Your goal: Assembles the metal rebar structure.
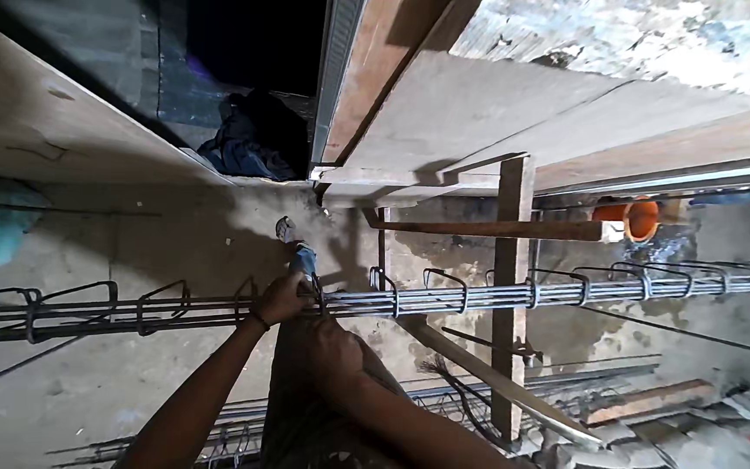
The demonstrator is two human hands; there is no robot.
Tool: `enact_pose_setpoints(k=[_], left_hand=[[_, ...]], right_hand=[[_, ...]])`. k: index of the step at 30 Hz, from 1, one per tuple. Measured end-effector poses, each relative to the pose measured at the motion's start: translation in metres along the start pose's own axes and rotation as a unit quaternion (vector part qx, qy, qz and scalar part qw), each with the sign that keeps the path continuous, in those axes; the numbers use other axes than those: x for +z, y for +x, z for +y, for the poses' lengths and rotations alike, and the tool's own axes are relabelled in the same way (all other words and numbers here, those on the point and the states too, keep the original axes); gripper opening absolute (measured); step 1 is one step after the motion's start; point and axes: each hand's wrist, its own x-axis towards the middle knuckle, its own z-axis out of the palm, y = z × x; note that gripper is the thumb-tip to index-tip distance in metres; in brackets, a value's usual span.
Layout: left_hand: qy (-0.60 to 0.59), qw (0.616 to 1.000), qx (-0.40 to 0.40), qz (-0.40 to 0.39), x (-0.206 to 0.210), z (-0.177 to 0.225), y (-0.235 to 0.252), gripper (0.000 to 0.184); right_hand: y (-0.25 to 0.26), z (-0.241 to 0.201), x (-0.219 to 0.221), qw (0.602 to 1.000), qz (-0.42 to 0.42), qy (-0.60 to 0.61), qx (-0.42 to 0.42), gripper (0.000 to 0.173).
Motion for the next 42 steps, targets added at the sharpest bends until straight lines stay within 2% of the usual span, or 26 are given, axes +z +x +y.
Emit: enact_pose_setpoints(k=[3,6,8,11,14,19,21,22,24,28,33,39,42], left_hand=[[-0.023,0.999,0.021,-0.020,-0.009,-0.001,-0.002,0.036],[0.001,0.999,0.006,-0.040,-0.017,0.000,0.006,0.043],[0.026,0.996,-0.007,-0.082,-0.021,0.001,0.017,0.046],[0.038,0.992,-0.015,-0.122,-0.027,0.002,0.032,0.039],[0.009,0.996,-0.043,-0.081,-0.024,0.012,0.031,0.047],[-0.023,0.994,-0.107,0.022,-0.010,0.023,0.026,0.060],[-0.087,0.987,-0.111,0.078,-0.003,0.021,0.021,0.061],[-0.124,0.982,-0.099,0.099,0.001,0.019,0.019,0.059],[-0.165,0.977,-0.065,0.119,0.006,0.018,0.015,0.055],[-0.109,0.985,-0.037,0.129,0.011,0.029,0.004,0.047],[-0.107,0.987,-0.004,0.117,0.021,0.024,0.000,0.054],[-0.135,0.982,-0.009,0.135,0.026,0.017,0.000,0.051],[-0.126,0.979,-0.011,0.162,0.031,0.016,-0.001,0.043]], right_hand=[[0.010,-0.009,-0.001,0.999,-0.040,-0.011,-0.017,0.036],[0.026,-0.004,0.019,0.998,0.053,-0.031,-0.032,0.036],[0.033,0.003,0.024,0.999,0.026,-0.014,-0.035,0.038],[0.038,0.006,0.024,1.000,-0.005,0.012,-0.027,0.041],[0.036,0.006,0.026,0.999,0.029,0.029,-0.025,0.040],[0.034,0.012,0.003,0.992,-0.026,0.117,0.037,0.042],[0.041,0.025,-0.009,0.984,-0.072,0.152,0.062,0.039],[0.045,0.035,-0.012,0.983,-0.069,0.161,0.059,0.037],[0.057,0.056,-0.019,0.985,-0.069,0.157,0.021,0.034],[0.094,0.092,-0.027,0.987,-0.058,0.101,-0.113,0.031],[0.153,0.128,-0.018,0.945,-0.081,0.208,-0.238,0.031],[0.171,0.134,-0.008,0.925,-0.072,0.237,-0.288,0.032],[0.166,0.143,-0.015,0.927,-0.094,0.188,-0.312,0.024]])
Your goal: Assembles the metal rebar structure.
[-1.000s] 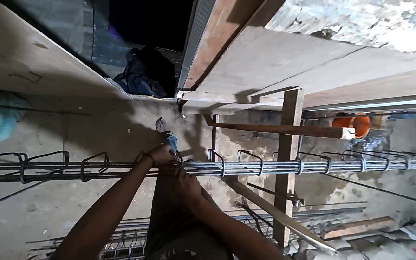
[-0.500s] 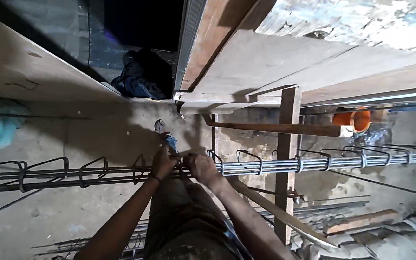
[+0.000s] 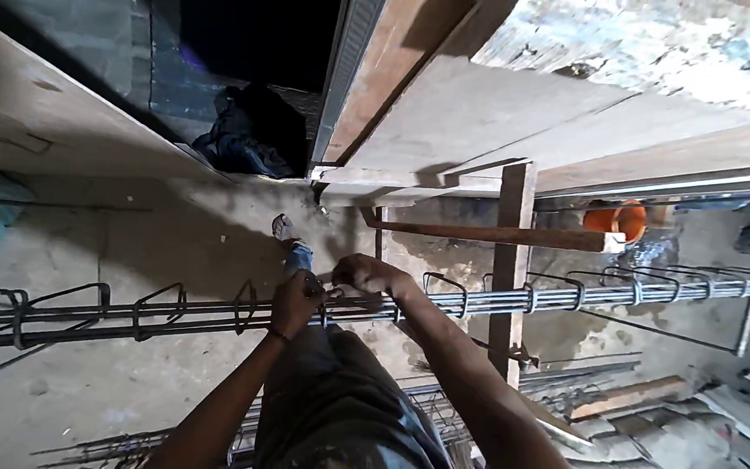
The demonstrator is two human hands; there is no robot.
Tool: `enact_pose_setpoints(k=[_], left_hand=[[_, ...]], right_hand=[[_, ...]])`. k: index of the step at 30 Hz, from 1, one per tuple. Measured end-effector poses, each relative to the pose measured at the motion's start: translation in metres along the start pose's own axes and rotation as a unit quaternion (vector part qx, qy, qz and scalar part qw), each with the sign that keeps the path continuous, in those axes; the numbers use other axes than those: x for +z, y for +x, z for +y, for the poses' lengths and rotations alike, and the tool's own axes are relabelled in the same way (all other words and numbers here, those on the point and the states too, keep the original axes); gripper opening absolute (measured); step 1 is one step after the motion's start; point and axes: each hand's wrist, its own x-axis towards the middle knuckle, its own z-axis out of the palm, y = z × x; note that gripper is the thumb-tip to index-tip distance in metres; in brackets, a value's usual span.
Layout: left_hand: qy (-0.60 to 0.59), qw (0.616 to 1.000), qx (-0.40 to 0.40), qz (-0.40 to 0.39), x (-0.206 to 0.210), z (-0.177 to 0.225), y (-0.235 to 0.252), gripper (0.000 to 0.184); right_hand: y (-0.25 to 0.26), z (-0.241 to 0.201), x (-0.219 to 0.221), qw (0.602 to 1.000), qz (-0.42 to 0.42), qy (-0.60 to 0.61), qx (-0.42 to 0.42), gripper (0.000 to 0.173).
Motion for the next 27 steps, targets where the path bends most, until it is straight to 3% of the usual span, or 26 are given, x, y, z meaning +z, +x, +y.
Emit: enact_pose_setpoints(k=[5,9,12,15,20,23,27], left_hand=[[0.013,1.000,-0.009,0.013,0.003,0.000,0.002,0.040],[0.000,1.000,-0.020,0.014,0.004,-0.005,0.004,0.039],[-0.009,1.000,-0.018,0.010,0.005,-0.008,0.005,0.037],[-0.018,1.000,-0.008,0.014,0.007,-0.010,0.005,0.037],[-0.007,1.000,-0.015,0.012,0.006,-0.010,0.005,0.037],[0.006,1.000,-0.011,0.015,0.005,-0.010,0.006,0.038],[0.002,1.000,-0.001,0.016,0.006,-0.011,0.006,0.036]], right_hand=[[0.002,-0.026,-0.010,0.988,-0.009,-0.139,0.070,0.017],[0.024,0.014,-0.003,0.997,-0.018,0.045,0.053,0.019],[0.030,0.034,0.012,0.970,-0.049,0.219,0.087,0.020],[0.032,0.037,0.024,0.952,-0.058,0.287,0.090,0.019],[0.034,0.037,0.031,0.951,-0.049,0.290,0.097,0.020],[0.038,0.035,0.034,0.973,-0.029,0.221,0.056,0.022],[0.034,0.029,0.034,0.979,-0.046,0.187,0.070,0.022]])
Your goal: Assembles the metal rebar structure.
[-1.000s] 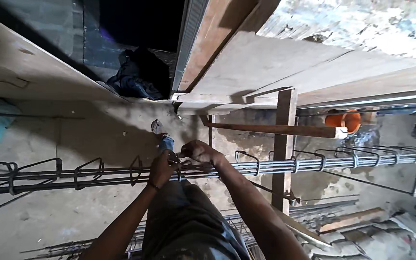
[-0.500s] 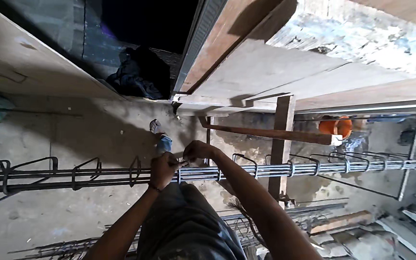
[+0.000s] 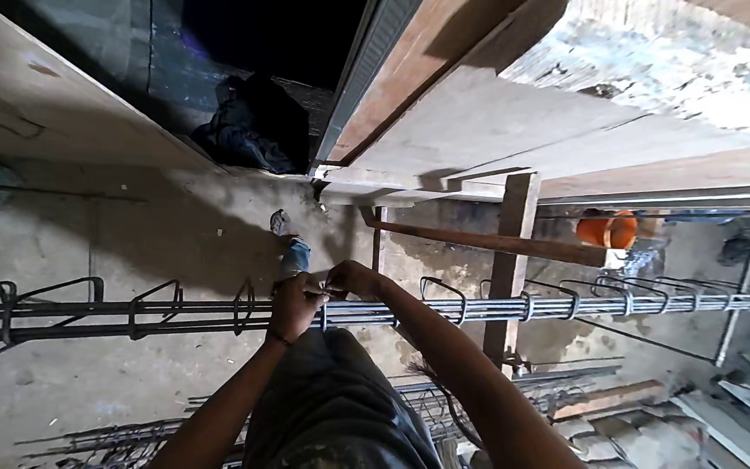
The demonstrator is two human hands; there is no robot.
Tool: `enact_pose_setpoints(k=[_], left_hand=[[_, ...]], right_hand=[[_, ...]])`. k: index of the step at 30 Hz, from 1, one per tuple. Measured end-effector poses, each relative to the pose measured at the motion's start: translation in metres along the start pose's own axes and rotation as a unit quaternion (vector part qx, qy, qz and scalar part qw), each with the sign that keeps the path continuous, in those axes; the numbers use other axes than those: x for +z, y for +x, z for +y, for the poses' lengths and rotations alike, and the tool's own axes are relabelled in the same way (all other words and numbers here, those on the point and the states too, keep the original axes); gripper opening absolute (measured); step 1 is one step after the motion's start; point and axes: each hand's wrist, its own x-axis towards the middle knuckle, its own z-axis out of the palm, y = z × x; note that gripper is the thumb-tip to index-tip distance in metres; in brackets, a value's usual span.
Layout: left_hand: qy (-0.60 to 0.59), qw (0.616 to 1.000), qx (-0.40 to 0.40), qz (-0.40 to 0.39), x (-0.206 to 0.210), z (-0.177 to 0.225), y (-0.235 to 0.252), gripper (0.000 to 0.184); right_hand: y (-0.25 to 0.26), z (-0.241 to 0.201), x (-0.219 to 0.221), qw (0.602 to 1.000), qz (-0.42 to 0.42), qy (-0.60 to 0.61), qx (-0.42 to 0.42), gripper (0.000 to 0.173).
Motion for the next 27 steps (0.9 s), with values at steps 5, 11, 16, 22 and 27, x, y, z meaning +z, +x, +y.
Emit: enact_pose_setpoints(k=[5,11,16,22,27], left_hand=[[0.009,1.000,0.001,0.002,0.002,-0.003,0.002,0.038],[0.004,1.000,0.002,0.006,0.002,0.000,0.001,0.036],[-0.003,1.000,-0.029,-0.006,0.000,0.004,0.000,0.041],[0.004,1.000,-0.012,-0.005,-0.002,0.005,0.000,0.040],[0.016,1.000,-0.016,-0.011,-0.003,0.007,0.001,0.042]], right_hand=[[-0.001,0.005,-0.001,0.999,-0.037,0.009,0.018,0.019],[-0.005,-0.013,-0.008,0.986,-0.116,-0.065,0.095,0.018],[-0.031,-0.017,-0.022,0.986,-0.120,-0.038,0.112,0.041],[-0.079,-0.048,0.035,0.964,0.239,-0.053,0.103,0.049],[-0.089,-0.083,0.089,0.930,0.232,-0.175,0.224,0.031]])
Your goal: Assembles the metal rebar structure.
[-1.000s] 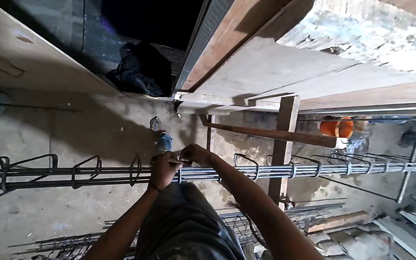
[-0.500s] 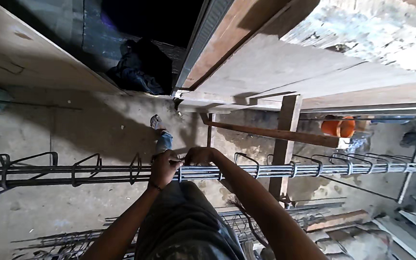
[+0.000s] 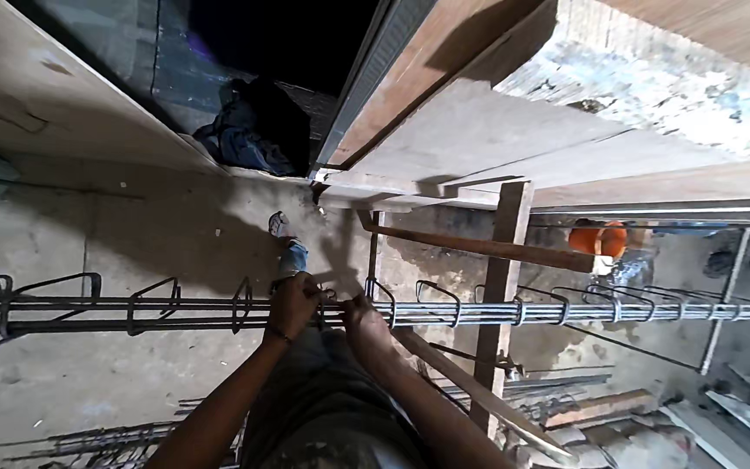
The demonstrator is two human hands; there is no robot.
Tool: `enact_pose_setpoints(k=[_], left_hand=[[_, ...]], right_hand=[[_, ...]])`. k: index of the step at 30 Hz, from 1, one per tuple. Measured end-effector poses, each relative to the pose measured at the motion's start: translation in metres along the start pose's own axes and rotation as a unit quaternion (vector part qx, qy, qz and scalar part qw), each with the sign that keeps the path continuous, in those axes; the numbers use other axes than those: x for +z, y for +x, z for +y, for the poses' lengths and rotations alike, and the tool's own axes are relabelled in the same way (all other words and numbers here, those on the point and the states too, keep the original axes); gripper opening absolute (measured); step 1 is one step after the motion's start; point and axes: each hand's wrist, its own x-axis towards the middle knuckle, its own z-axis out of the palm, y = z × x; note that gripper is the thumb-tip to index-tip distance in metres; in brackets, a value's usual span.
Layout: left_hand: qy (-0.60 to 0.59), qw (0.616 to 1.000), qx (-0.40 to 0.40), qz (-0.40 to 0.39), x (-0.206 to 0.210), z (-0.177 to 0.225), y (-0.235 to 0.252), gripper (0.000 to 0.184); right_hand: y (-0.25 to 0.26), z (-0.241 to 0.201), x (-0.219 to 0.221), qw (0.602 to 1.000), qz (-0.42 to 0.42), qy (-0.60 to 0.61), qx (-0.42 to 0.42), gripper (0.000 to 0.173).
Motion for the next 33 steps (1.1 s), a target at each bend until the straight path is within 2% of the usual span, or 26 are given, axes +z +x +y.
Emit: enact_pose_setpoints(k=[3,10,12,14,17,18,19,21,22,24,26,30,33], left_hand=[[0.002,1.000,-0.004,0.001,0.000,0.003,-0.001,0.042],[0.003,1.000,-0.010,0.002,0.001,0.001,-0.001,0.042],[0.006,1.000,-0.008,0.002,0.002,0.000,-0.001,0.041],[0.006,1.000,-0.003,0.007,0.001,0.000,-0.001,0.040],[-0.002,1.000,-0.012,0.009,0.002,0.001,-0.003,0.039],[-0.004,1.000,-0.016,0.010,0.003,0.001,-0.003,0.039],[-0.002,1.000,-0.020,0.011,0.003,0.002,-0.003,0.039],[0.006,0.999,-0.031,0.004,0.003,0.004,-0.003,0.040],[0.009,0.999,-0.036,0.002,0.002,0.005,-0.004,0.040],[0.011,0.999,-0.032,0.005,0.001,0.005,-0.004,0.041],[0.012,1.000,-0.024,0.005,0.000,0.005,-0.004,0.041],[0.004,1.000,-0.022,0.003,0.002,0.002,-0.005,0.038],[0.016,1.000,-0.025,0.001,0.001,0.002,-0.004,0.041]], right_hand=[[-0.003,-0.012,0.005,0.998,0.008,-0.067,0.000,0.033],[-0.003,-0.015,-0.020,0.995,-0.012,-0.089,-0.050,0.030],[-0.003,-0.011,-0.029,0.998,-0.037,-0.032,-0.040,0.029],[0.001,-0.001,-0.029,0.996,-0.039,0.082,-0.021,0.027],[0.002,0.019,-0.009,0.961,-0.039,0.272,0.018,0.024],[-0.002,0.021,-0.004,0.955,-0.038,0.293,0.029,0.024],[-0.006,0.018,-0.003,0.964,-0.032,0.261,0.035,0.024],[-0.016,-0.004,-0.011,0.994,-0.025,0.095,0.056,0.029],[-0.018,-0.017,-0.013,0.996,-0.041,0.004,0.075,0.036],[-0.016,-0.038,-0.012,0.988,-0.074,-0.090,0.099,0.044],[-0.012,-0.050,-0.009,0.983,-0.096,-0.116,0.108,0.048],[-0.009,-0.058,0.001,0.984,-0.083,-0.122,0.099,0.045],[-0.009,-0.047,0.012,0.993,-0.021,-0.101,0.049,0.039]])
